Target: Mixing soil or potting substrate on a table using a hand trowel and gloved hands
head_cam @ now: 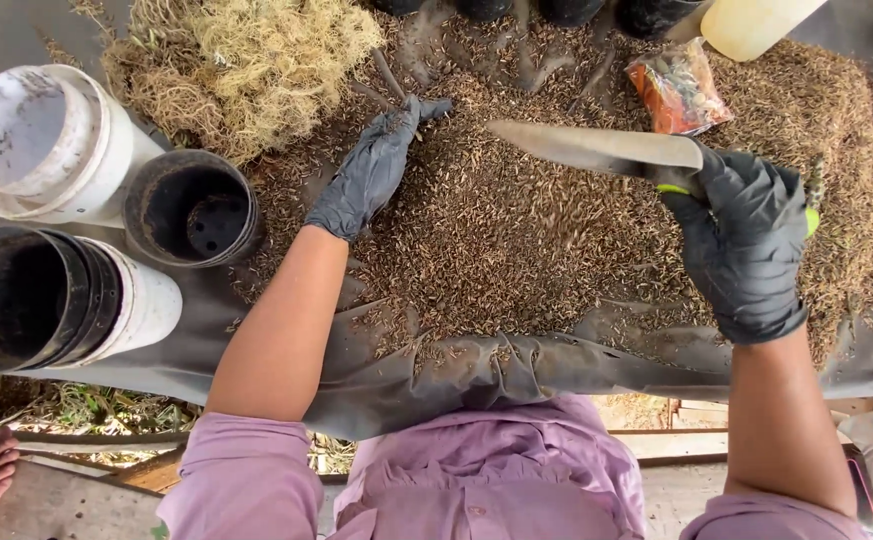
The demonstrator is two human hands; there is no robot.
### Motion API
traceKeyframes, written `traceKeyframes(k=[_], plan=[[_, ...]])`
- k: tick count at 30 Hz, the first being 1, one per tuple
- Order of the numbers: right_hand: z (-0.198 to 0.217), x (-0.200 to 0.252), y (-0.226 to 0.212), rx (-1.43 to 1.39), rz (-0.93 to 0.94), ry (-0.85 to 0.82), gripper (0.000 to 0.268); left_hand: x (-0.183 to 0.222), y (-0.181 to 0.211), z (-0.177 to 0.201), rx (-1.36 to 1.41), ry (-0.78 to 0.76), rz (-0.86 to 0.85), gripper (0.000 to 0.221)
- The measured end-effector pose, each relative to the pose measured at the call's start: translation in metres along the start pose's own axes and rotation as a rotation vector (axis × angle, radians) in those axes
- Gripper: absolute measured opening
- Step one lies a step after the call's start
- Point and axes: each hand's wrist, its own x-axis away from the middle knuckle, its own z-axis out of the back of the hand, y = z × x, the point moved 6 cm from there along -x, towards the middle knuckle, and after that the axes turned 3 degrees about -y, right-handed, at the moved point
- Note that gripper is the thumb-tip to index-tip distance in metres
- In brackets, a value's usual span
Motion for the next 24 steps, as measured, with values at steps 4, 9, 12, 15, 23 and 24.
traceKeyframes(k=[4, 9, 12, 15, 23, 24], plan=[[0.008, 0.02, -0.016, 0.437, -0.159, -0.003, 0.019, 0.007, 0.008, -0.001, 0.129, 0.004, -0.06, 0.071], [-0.002, 0.06, -0.021, 0.748, -0.266, -0.02, 0.035, 0.019, 0.032, -0.011, 0.091, 0.079, -0.027, 0.07], [-0.01, 0.077, -0.031, 0.858, -0.359, -0.049, 0.048, 0.019, 0.036, -0.019, 0.038, 0.152, -0.098, 0.069], [-0.018, 0.093, -0.038, 1.174, -0.503, -0.23, 0.045, 0.018, 0.027, -0.02, 0.031, 0.234, -0.122, 0.05], [0.007, 0.103, -0.03, 1.365, -0.523, -0.215, 0.032, 0.018, 0.016, -0.022, -0.008, 0.197, -0.087, 0.053], [0.011, 0.102, -0.035, 1.365, -0.519, -0.213, 0.032, 0.02, 0.021, -0.02, -0.008, 0.202, -0.088, 0.053]])
